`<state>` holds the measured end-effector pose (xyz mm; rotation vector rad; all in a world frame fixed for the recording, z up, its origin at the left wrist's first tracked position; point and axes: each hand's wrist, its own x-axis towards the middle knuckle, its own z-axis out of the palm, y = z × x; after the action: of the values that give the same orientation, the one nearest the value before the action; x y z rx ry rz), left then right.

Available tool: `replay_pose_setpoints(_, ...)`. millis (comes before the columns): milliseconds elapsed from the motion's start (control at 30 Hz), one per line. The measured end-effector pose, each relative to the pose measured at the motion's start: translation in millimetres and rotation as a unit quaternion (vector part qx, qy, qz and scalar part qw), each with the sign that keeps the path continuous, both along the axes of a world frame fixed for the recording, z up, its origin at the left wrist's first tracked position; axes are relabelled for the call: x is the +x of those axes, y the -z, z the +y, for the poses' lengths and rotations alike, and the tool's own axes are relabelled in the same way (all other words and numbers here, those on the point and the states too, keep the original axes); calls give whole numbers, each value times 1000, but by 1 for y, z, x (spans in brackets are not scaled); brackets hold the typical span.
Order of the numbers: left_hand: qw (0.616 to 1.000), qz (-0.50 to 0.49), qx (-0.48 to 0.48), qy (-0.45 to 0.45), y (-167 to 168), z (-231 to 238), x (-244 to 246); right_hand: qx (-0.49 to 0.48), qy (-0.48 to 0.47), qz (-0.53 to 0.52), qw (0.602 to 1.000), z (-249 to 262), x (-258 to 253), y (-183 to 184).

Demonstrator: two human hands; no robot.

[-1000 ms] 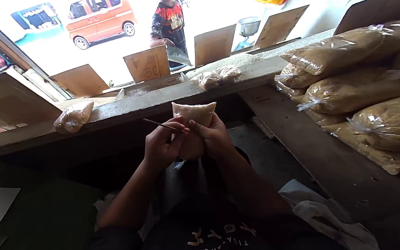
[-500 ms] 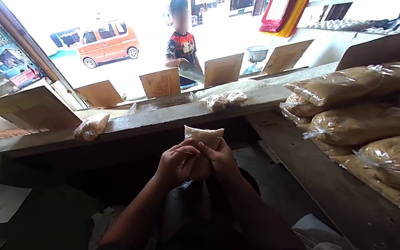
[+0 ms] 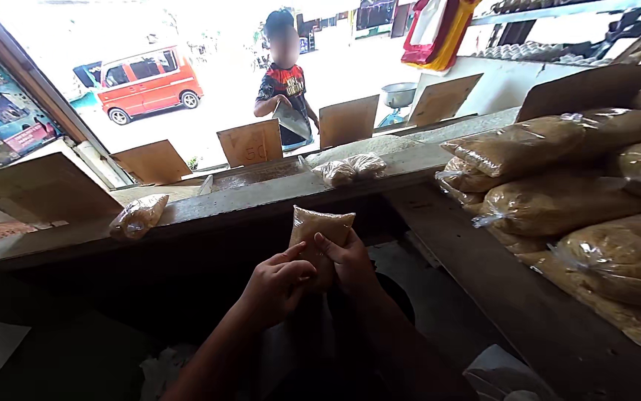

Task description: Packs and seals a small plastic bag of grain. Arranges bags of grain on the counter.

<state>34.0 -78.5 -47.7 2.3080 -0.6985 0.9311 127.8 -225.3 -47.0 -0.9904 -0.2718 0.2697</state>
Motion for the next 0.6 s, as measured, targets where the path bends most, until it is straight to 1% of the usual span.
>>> replay_pose_setpoints(100,1000,8,23,-9,-4,3,-2,1,9,2,1000,4,-1,1)
replay_pose_setpoints(233,999,16,38,1,-8,11,-1,-1,12,3,1000,9,-1,4)
replay_pose_setpoints(367,999,21,35,10,-7,18,-1,21,16,14,1000,15,-2,8)
replay_pose_setpoints(433,999,31,2,34,-7,23,0,24,16,18,999,17,-3,7)
replay_pose_setpoints(500,992,64,-74,80,-13,29,2,30,17,20,999,20,-4,7)
replay_pose_setpoints(533,986,87,-114,82,-20,33,2,30,18,19,999,21,-5,7)
replay_pose_setpoints(567,984,104,-135,54,-30,40,3,29,21,19,999,22,-6,6)
replay_pose_setpoints(600,985,115,-126,-4,-43,49,6,29,24,17,999,23,-7,6)
